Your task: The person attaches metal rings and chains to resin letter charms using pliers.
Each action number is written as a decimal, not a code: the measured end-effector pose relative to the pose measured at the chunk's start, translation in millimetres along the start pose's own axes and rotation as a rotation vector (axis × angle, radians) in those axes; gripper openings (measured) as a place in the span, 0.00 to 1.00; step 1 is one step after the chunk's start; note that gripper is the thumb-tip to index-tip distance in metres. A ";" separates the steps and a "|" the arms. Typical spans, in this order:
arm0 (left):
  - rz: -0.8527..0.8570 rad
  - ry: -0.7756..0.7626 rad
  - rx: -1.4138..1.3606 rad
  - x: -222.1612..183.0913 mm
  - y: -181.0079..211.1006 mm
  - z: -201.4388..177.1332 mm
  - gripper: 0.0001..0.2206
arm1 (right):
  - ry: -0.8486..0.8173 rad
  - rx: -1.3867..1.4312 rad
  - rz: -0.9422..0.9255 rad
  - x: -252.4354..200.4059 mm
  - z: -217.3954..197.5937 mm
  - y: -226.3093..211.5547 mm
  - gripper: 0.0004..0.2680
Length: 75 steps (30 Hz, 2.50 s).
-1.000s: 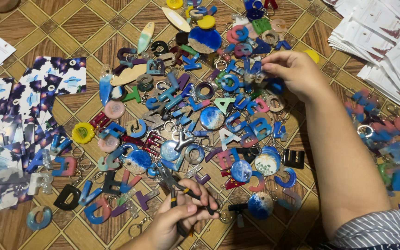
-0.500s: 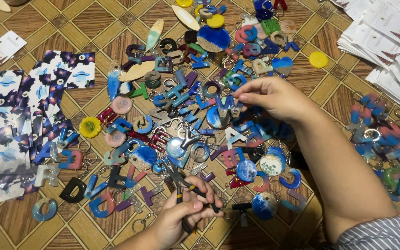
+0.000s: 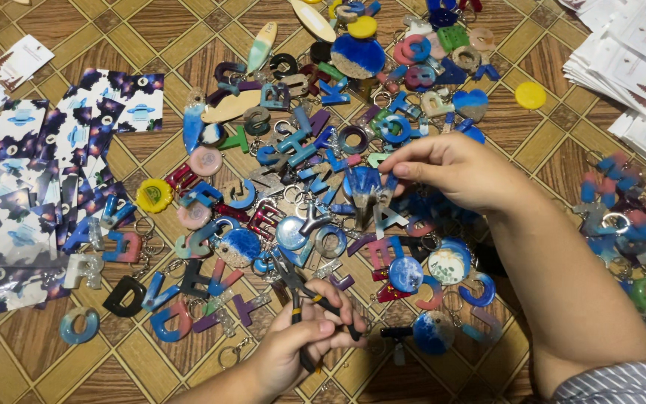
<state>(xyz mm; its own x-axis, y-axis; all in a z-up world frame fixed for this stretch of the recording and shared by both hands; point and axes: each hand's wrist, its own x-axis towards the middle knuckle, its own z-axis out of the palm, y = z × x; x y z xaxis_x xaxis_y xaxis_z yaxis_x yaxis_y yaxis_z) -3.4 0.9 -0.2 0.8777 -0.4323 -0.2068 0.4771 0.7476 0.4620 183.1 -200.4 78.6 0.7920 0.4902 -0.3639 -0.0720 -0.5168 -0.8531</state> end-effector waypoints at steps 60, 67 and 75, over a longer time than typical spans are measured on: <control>0.887 0.595 -0.145 -10.0 113.2 -52.9 0.22 | -0.184 0.322 -0.404 -51.1 91.1 -4.1 0.07; 0.936 0.582 0.227 -1.7 85.4 11.4 0.22 | -0.297 0.159 -0.324 -49.8 94.7 0.0 0.06; 0.073 -0.086 0.245 -3.7 17.4 -8.3 0.31 | -0.516 0.375 -0.204 -52.4 113.4 -3.6 0.11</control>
<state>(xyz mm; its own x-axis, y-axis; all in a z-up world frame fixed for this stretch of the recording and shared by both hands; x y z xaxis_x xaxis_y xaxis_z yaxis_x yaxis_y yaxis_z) 2.0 19.7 1.5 0.8974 -0.4307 -0.0960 0.3781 0.6384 0.6705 73.1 -144.6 58.3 0.4276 0.8730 -0.2344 -0.2311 -0.1451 -0.9620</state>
